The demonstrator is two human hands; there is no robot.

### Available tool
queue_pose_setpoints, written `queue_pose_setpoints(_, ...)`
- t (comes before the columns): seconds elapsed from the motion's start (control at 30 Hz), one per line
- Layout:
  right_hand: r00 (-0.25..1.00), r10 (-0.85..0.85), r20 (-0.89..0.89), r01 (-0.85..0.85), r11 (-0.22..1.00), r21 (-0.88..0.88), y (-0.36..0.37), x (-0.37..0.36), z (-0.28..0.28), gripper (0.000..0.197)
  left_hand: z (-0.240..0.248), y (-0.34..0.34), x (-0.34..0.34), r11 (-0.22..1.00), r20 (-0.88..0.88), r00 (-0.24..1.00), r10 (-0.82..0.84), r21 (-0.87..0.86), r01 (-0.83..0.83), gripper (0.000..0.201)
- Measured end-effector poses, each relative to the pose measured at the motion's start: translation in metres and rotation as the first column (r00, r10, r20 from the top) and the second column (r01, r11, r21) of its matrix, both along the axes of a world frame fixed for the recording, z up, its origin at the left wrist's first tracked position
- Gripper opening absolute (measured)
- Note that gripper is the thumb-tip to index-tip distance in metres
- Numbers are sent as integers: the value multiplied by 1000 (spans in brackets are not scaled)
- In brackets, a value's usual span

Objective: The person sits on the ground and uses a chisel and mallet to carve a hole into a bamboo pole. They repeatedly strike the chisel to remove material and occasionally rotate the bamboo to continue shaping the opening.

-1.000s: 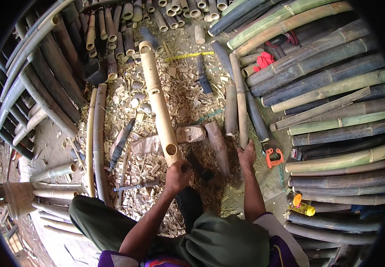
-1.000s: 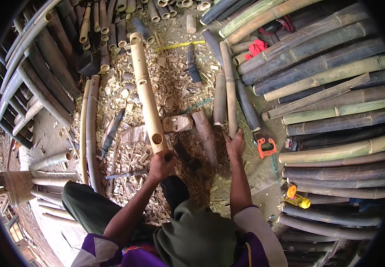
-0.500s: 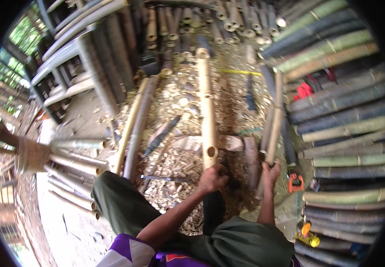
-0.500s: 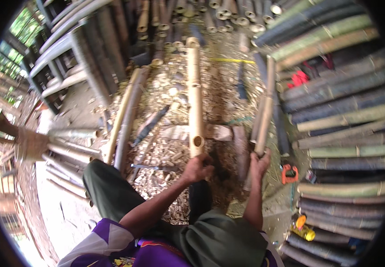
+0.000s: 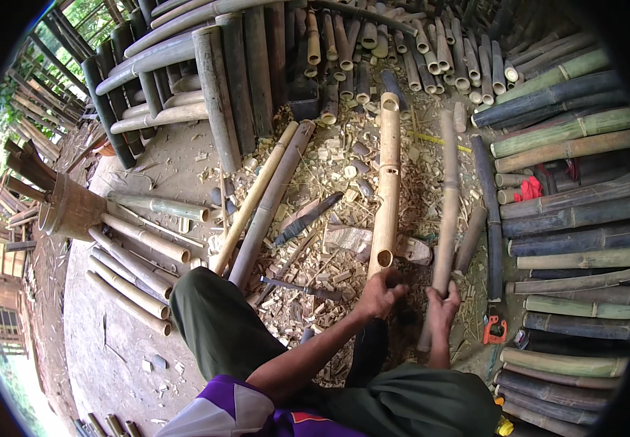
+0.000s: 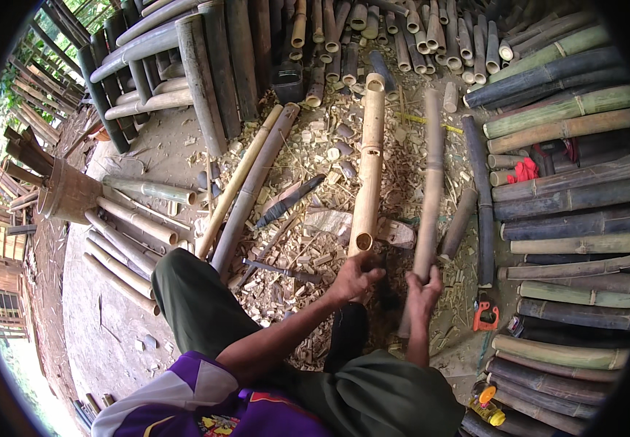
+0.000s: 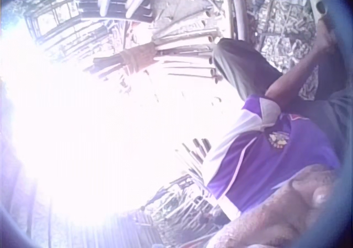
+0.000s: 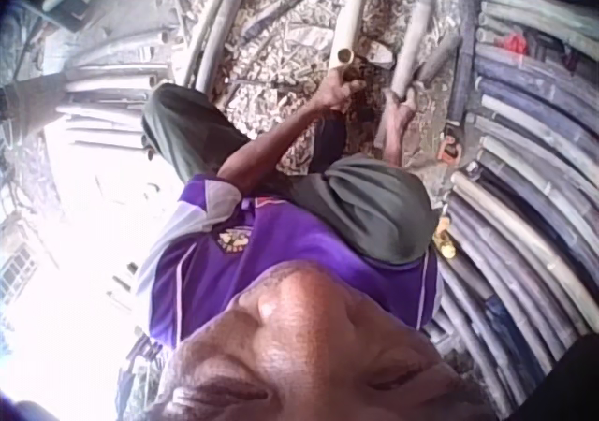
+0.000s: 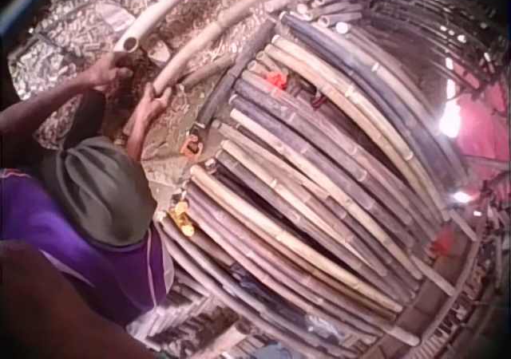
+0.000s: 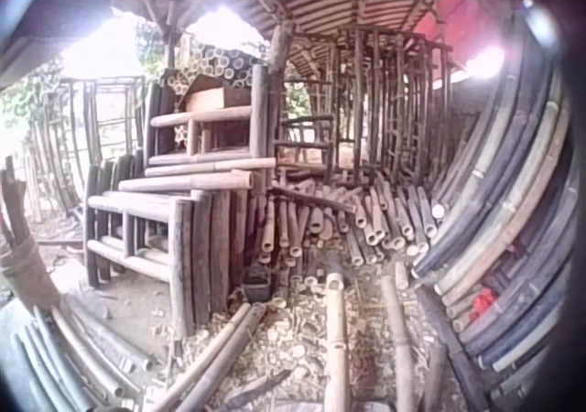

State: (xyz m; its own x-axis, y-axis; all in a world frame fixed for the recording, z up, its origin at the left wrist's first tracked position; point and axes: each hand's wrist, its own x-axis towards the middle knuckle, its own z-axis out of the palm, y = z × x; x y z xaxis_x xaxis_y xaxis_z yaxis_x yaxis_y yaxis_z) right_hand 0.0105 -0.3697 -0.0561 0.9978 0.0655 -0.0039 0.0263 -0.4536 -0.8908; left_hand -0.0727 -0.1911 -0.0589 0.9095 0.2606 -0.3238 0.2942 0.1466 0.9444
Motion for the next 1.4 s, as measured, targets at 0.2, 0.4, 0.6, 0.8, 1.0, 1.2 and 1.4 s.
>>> queue_pose_setpoints(0.2,950,309,-51,-311,949,-53,45,-57,26,45,33,36,33,939,103,982,158,-323,-117,61)
queue_pose_setpoints(0.4,916,402,0,-401,914,-68,58,-61,50,54,36,66,34,689,-22,960,279,-692,-216,41)
queue_pose_setpoints(0.6,684,605,-408,-572,792,214,28,-52,63,52,51,89,44,662,41,974,222,-740,-120,50)
queue_pose_setpoints(0.8,818,351,-455,-276,935,224,3,-51,73,51,76,112,58,922,47,921,386,-35,-385,58)
queue_pose_setpoints(1.0,646,599,-472,-545,796,264,-23,-14,116,45,102,131,66,-23,131,934,-333,989,-147,66)
queue_pose_setpoints(1.2,828,327,-455,135,671,729,-46,35,132,59,130,124,62,161,196,801,-566,979,-126,33)
queue_pose_setpoints(1.4,821,550,-154,-468,802,371,30,-8,61,44,206,-36,54,625,571,709,-413,744,-234,30)
